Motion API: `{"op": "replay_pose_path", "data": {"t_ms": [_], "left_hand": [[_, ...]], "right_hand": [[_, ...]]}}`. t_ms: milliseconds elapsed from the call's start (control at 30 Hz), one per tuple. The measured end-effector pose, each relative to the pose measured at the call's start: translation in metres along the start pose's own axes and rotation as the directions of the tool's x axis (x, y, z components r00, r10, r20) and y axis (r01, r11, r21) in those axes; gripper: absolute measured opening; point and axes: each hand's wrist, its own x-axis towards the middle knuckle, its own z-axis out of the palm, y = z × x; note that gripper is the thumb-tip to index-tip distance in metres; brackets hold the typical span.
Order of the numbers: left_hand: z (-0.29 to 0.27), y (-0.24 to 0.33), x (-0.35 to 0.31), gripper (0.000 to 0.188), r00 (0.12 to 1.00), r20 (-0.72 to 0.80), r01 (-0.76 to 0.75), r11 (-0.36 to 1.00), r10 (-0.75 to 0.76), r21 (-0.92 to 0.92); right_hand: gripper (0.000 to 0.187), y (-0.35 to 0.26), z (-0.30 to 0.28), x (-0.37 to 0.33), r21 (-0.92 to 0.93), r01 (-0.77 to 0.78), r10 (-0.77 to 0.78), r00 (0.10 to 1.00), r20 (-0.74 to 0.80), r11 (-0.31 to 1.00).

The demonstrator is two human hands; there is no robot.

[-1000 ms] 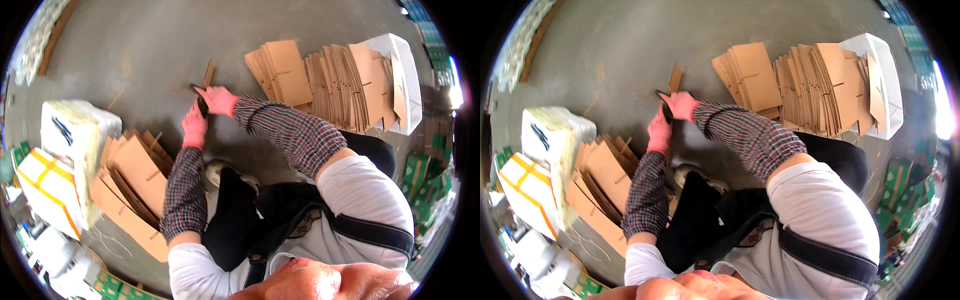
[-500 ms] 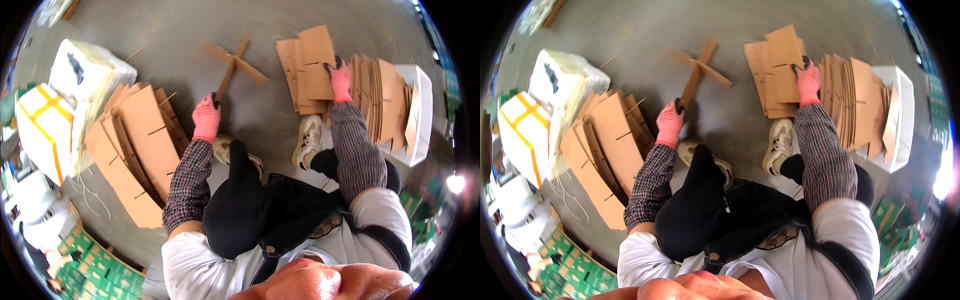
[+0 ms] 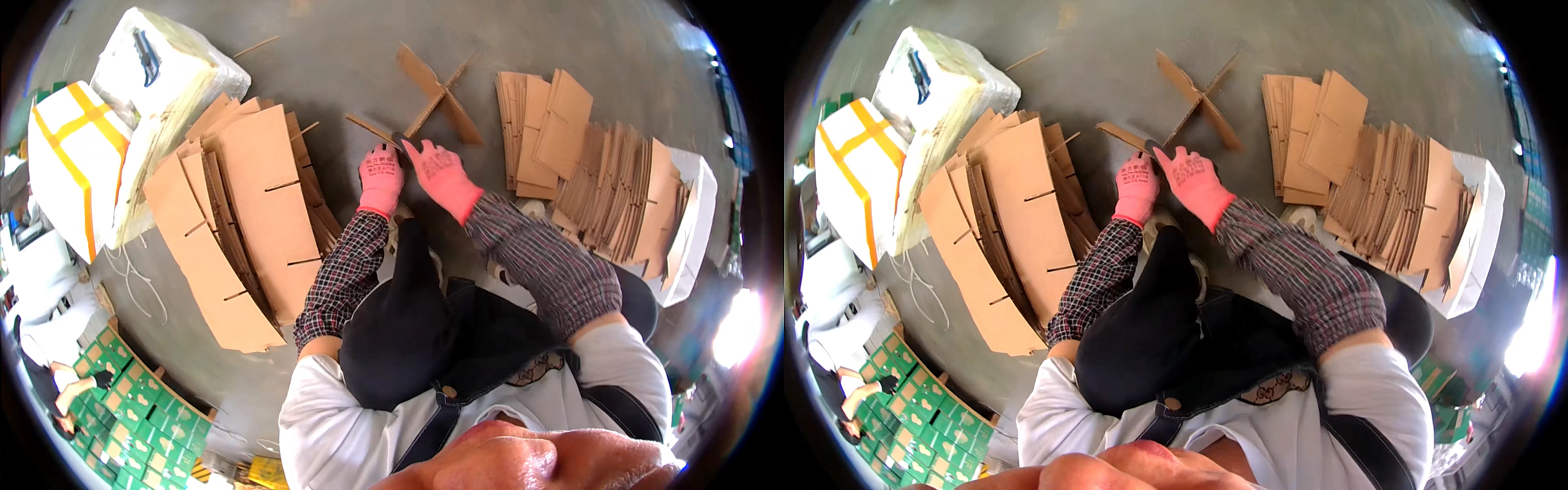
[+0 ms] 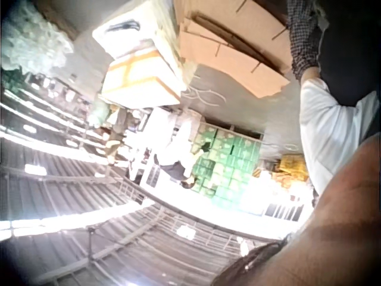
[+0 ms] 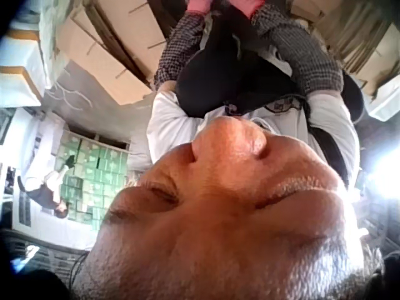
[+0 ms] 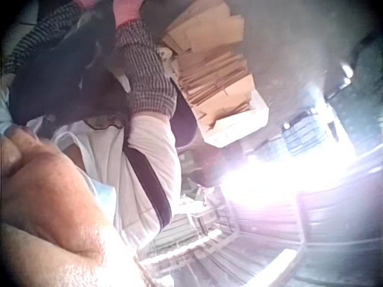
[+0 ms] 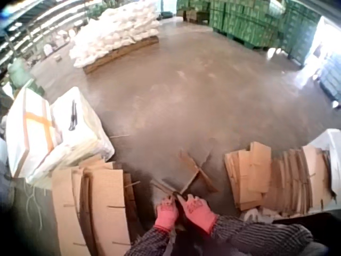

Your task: The person assembles cardboard partition inserts by interlocking flat slotted cardboard pieces by hand and places the assembled inserts into a white container.

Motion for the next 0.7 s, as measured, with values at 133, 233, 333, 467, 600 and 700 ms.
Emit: {"op": "replay_pose_path", "data": {"t_ms": [133,233,333,467,600,700], "left_hand": [[0.003,0.002,0.023,0.026,0.998,-0.068,-0.001,0.998,-0.003,-0.058],[0.007,-0.014,0.020,0.051,0.999,-0.028,-0.045,0.963,0.039,-0.267],[-0.060,-0.006,-0.011,0.053,0.951,-0.198,0.013,0.671,-0.238,-0.742],[-0.088,-0.001,0.013,0.042,0.938,-0.148,-0.029,0.353,-0.314,-0.935],[-0.075,0.035,0.006,0.038,0.987,0.057,0.107,0.351,-0.151,-0.930],[-0.021,0.018,-0.003,0.038,0.974,0.225,0.195,0.466,0.010,-0.863]], "right_hand": [[0.051,0.011,0.022,0.054,0.033,0.065,-0.067,0.997,0.043,0.997],[0.049,0.034,0.043,0.043,-0.160,0.240,-0.273,0.931,-0.241,0.958],[0.049,0.061,0.019,0.042,-0.047,0.262,-0.261,0.965,0.041,0.964],[0.023,0.222,-0.017,0.131,-0.241,-0.102,0.012,0.937,-0.348,0.965],[0.063,0.341,-0.108,0.150,-0.150,-0.558,0.381,0.715,-0.586,0.816],[0.073,0.344,-0.100,0.095,-0.234,-0.274,0.133,0.866,-0.483,0.933]]}}
